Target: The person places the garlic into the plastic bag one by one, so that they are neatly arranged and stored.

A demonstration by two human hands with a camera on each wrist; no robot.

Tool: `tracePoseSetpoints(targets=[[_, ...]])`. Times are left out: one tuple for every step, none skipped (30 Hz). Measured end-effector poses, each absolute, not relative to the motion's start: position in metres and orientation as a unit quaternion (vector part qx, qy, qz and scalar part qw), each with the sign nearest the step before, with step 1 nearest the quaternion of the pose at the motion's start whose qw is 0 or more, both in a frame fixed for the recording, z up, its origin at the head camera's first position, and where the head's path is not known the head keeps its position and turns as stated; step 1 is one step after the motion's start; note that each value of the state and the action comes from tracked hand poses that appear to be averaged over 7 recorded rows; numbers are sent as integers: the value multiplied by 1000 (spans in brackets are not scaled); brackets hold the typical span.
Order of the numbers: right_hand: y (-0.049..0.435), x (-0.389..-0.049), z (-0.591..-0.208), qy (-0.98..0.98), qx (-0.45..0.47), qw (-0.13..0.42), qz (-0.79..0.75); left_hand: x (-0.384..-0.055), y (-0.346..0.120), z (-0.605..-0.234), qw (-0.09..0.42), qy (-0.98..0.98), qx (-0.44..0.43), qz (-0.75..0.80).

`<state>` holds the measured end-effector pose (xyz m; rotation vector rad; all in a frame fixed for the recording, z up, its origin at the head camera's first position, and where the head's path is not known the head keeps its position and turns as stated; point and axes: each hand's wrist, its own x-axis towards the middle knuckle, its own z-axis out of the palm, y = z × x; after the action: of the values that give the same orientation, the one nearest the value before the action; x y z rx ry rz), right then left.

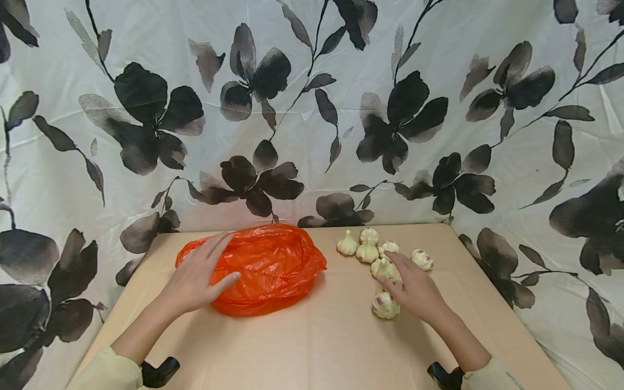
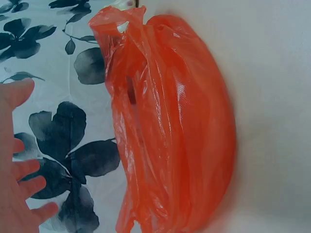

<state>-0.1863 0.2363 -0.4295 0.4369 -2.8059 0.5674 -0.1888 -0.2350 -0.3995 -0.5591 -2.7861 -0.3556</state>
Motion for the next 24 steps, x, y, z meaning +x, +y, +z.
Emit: tracePoseSetpoints(targets=[[237, -185, -429, -962, 147, 120, 198, -189, -235, -400, 133, -964, -188, -135], [237, -185, -429, -962, 144, 117, 202, -188, -236, -400, 127, -964, -183, -147], [238, -184, -429, -961, 141, 114, 207, -188, -236, -400, 121, -963, -177, -160], [238, -184, -429, -961, 138, 110, 213, -188, -237, -400, 115, -963, -172, -173], [239, -183, -429, -961, 134, 107, 218, -188, -237, -400, 109, -962, -166, -185], [239, -183, -429, -960, 131, 103, 224, -188, -238, -401, 104, -962, -162, -195], [240, -183, -429, -959, 129, 100, 230, -188, -238, -401, 99, -961, -158, -204], [240, -183, -429, -958, 127, 98, 236, -188, -239, -402, 93, -960, -153, -213], [241, -183, -429, -958, 124, 96, 240, -187, -239, -402, 88, -959, -150, -222], [241, -182, -429, -957, 122, 94, 246, -187, -240, -403, 84, -958, -147, -231], [241, -182, -429, -956, 121, 93, 251, -187, -241, -403, 80, -957, -144, -240], [241, -182, -429, -955, 119, 92, 257, -187, -241, -403, 77, -955, -142, -249], [242, -182, -429, -953, 120, 93, 263, -187, -242, -404, 74, -953, -141, -257], [242, -182, -429, -951, 120, 93, 270, -186, -243, -404, 72, -952, -139, -264], [242, -182, -430, -949, 119, 93, 277, -186, -244, -404, 70, -950, -139, -271], [243, -182, -430, -946, 120, 93, 286, -186, -244, -405, 69, -949, -138, -276], [243, -182, -431, -944, 121, 94, 293, -185, -245, -405, 67, -948, -137, -281], [244, -182, -431, -942, 122, 94, 300, -185, -246, -405, 65, -947, -136, -285], [244, -182, -431, -939, 124, 95, 305, -185, -247, -405, 64, -946, -136, -288], [245, -182, -431, -938, 125, 95, 309, -185, -248, -405, 64, -944, -136, -293], [245, -182, -431, -937, 125, 95, 312, -184, -248, -405, 65, -943, -137, -295], [245, -181, -432, -937, 125, 96, 313, -184, -249, -406, 65, -943, -137, -297], [246, -181, -432, -936, 126, 96, 313, -184, -250, -407, 66, -942, -137, -298], [246, -180, -432, -936, 125, 96, 314, -184, -251, -408, 68, -942, -136, -299]])
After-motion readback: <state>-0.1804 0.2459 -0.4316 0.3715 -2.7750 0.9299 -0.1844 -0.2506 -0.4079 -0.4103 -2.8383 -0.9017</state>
